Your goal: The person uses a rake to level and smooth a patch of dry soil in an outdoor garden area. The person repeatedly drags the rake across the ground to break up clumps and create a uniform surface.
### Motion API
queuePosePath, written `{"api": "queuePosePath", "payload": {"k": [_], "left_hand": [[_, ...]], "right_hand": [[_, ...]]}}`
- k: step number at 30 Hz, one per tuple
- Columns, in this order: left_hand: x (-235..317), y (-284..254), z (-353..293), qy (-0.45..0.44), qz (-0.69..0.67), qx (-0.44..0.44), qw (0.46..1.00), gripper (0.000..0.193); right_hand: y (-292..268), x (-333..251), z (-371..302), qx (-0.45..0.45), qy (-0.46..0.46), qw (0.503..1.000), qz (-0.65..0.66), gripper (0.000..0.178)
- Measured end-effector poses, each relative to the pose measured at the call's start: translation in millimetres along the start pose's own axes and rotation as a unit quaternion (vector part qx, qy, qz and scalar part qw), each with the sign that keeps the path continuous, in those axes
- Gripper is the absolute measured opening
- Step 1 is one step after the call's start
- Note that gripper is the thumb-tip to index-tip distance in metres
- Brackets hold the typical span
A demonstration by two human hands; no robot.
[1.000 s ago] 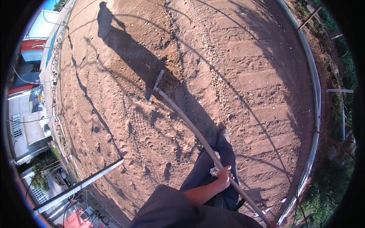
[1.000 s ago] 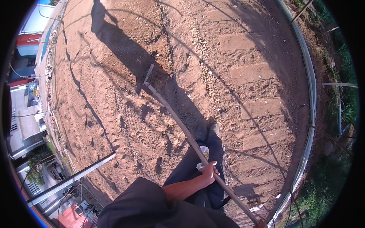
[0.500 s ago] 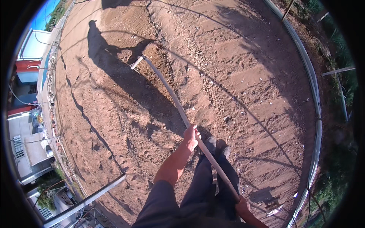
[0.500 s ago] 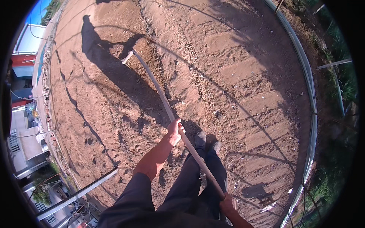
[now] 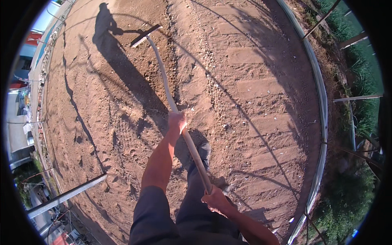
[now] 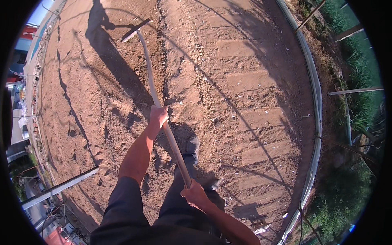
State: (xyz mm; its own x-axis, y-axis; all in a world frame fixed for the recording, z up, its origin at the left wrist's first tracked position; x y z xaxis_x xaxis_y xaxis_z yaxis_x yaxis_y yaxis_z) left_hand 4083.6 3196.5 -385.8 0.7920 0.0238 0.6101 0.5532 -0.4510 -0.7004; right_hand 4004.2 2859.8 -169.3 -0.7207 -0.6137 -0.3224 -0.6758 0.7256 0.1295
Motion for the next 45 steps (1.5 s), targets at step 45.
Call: {"api": "queuePosePath", "payload": {"k": [45], "left_hand": [[-115.1,-97.7,-135.7,-0.301,-0.296,0.046,0.906,0.020]], "right_hand": [[-1.9,37.3,44.2,-0.011,-0.193,0.914,-0.356,0.024]]}}
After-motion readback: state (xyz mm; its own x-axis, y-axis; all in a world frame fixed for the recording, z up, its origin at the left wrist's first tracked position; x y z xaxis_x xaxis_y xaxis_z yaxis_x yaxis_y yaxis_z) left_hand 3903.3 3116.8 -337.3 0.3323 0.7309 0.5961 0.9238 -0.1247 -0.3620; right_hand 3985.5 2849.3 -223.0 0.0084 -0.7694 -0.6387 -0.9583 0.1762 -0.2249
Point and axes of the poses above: each hand's wrist, its own z-axis towards the middle knuckle, its own y-axis out of the palm, x = y × z, the point moved 4 cm from there along z, towards the middle knuckle, and after that the axes turned 8 degrees about x, right-handed, at the moved point
